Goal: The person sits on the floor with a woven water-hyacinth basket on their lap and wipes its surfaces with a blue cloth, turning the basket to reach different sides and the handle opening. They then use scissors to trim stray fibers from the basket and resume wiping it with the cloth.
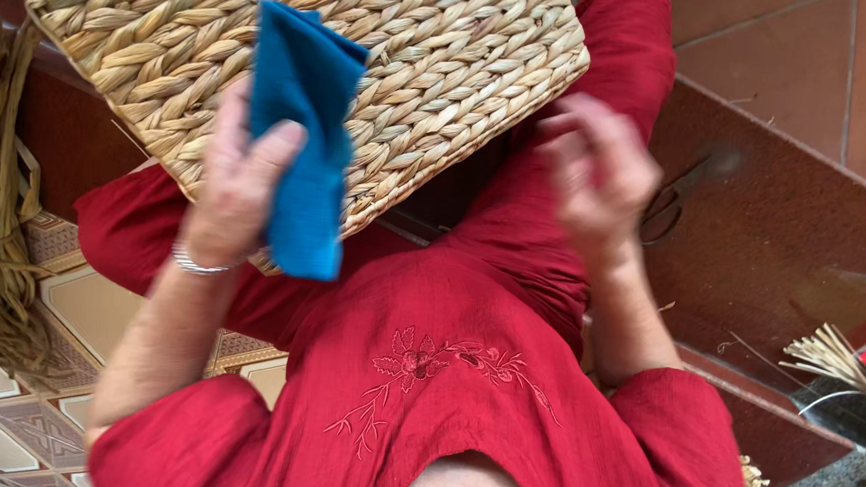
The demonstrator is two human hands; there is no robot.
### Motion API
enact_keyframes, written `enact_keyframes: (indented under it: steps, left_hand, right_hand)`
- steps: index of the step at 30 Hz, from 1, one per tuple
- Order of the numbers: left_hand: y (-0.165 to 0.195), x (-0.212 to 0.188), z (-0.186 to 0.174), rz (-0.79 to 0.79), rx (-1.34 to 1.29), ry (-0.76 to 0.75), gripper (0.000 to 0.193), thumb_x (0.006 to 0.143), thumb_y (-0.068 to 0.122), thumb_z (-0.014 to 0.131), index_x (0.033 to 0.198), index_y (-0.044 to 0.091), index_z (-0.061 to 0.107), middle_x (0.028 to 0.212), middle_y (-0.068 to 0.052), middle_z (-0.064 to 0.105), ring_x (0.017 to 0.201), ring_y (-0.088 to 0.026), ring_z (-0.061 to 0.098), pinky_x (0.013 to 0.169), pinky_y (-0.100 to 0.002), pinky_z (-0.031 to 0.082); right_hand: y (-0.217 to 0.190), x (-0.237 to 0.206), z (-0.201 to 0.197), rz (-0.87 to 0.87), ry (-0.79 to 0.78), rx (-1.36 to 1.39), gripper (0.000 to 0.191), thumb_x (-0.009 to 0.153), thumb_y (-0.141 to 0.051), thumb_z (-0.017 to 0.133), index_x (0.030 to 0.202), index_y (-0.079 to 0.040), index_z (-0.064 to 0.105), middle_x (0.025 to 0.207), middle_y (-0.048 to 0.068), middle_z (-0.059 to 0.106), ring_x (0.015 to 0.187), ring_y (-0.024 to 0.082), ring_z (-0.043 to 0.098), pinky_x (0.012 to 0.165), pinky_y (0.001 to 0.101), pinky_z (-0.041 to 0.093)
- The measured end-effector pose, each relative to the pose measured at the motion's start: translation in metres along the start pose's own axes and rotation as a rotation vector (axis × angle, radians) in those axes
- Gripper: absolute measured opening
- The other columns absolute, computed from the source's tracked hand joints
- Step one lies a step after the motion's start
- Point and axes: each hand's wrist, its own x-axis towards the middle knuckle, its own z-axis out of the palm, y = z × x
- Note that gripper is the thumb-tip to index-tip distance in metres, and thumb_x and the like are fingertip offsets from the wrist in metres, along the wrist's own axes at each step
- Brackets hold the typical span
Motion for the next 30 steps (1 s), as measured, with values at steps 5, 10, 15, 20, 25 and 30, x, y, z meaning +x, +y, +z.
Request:
enact_keyframes:
  steps: [5, 10, 15, 20, 25, 30]
  left_hand:
    - [-0.043, -0.017, 0.066, 0.088, -0.053, -0.024, 0.064, 0.108, 0.012, 0.06, 0.16, -0.001, 0.024, 0.152, -0.012, 0.047, 0.137, -0.019, 0.052, 0.12, -0.035, 0.043]
    - [-0.037, -0.023, 0.075, 0.292, 0.478, -0.106, 0.06, 0.104, 0.011, 0.065, 0.153, -0.006, 0.037, 0.143, -0.018, 0.054, 0.13, -0.028, 0.053, 0.115, -0.036, 0.042]
    - [-0.016, -0.049, 0.004, 0.568, 0.789, 0.244, 0.031, 0.108, 0.012, 0.073, 0.135, -0.001, 0.064, 0.139, -0.017, 0.063, 0.135, -0.028, 0.058, 0.119, -0.04, 0.045]
    - [-0.049, -0.042, -0.058, 0.396, 0.455, 0.553, 0.067, 0.119, 0.041, 0.062, 0.164, 0.008, 0.023, 0.17, -0.011, 0.03, 0.153, -0.022, 0.036, 0.132, -0.037, 0.029]
    - [-0.104, -0.044, -0.073, 0.362, 0.238, 0.447, 0.076, 0.127, 0.037, 0.06, 0.168, 0.013, 0.0, 0.174, -0.004, 0.007, 0.161, -0.017, 0.015, 0.137, -0.031, 0.016]
    - [-0.13, -0.039, -0.076, 0.369, 0.043, 0.47, 0.066, 0.131, 0.035, 0.049, 0.168, 0.015, -0.003, 0.174, 0.001, 0.002, 0.161, -0.015, 0.013, 0.137, -0.031, 0.017]
  right_hand:
    - [-0.093, 0.001, 0.066, 0.129, -0.375, 0.424, 0.068, 0.109, -0.024, 0.059, 0.163, -0.006, 0.023, 0.165, 0.021, 0.034, 0.149, 0.029, 0.043, 0.123, 0.0386, 0.04]
    - [-0.059, -0.009, 0.071, 0.442, -0.37, 0.701, 0.086, 0.106, -0.023, 0.064, 0.167, -0.005, 0.007, 0.167, 0.021, 0.034, 0.151, 0.028, 0.042, 0.125, 0.0387, 0.036]
    - [0.005, 0.039, 0.043, 0.162, -0.099, 0.414, 0.079, 0.112, -0.006, 0.076, 0.166, -0.005, 0.019, 0.171, 0.014, 0.027, 0.155, 0.021, 0.03, 0.13, 0.0354, 0.027]
    - [0.054, 0.084, 0.061, 0.371, -0.083, -0.041, 0.056, 0.097, -0.026, 0.083, 0.141, -0.005, 0.055, 0.132, 0.026, 0.059, 0.12, 0.035, 0.055, 0.105, 0.0468, 0.046]
    - [0.096, 0.068, 0.094, -0.207, 0.015, -0.758, 0.047, 0.1, -0.032, 0.074, 0.134, -0.003, 0.06, 0.127, 0.028, 0.054, 0.114, 0.044, 0.049, 0.094, 0.0535, 0.043]
    - [0.056, 0.07, 0.111, 0.061, -0.029, -0.493, 0.016, 0.113, -0.023, 0.068, 0.125, -0.013, 0.067, 0.115, 0.012, 0.066, 0.109, 0.031, 0.06, 0.092, 0.0487, 0.05]
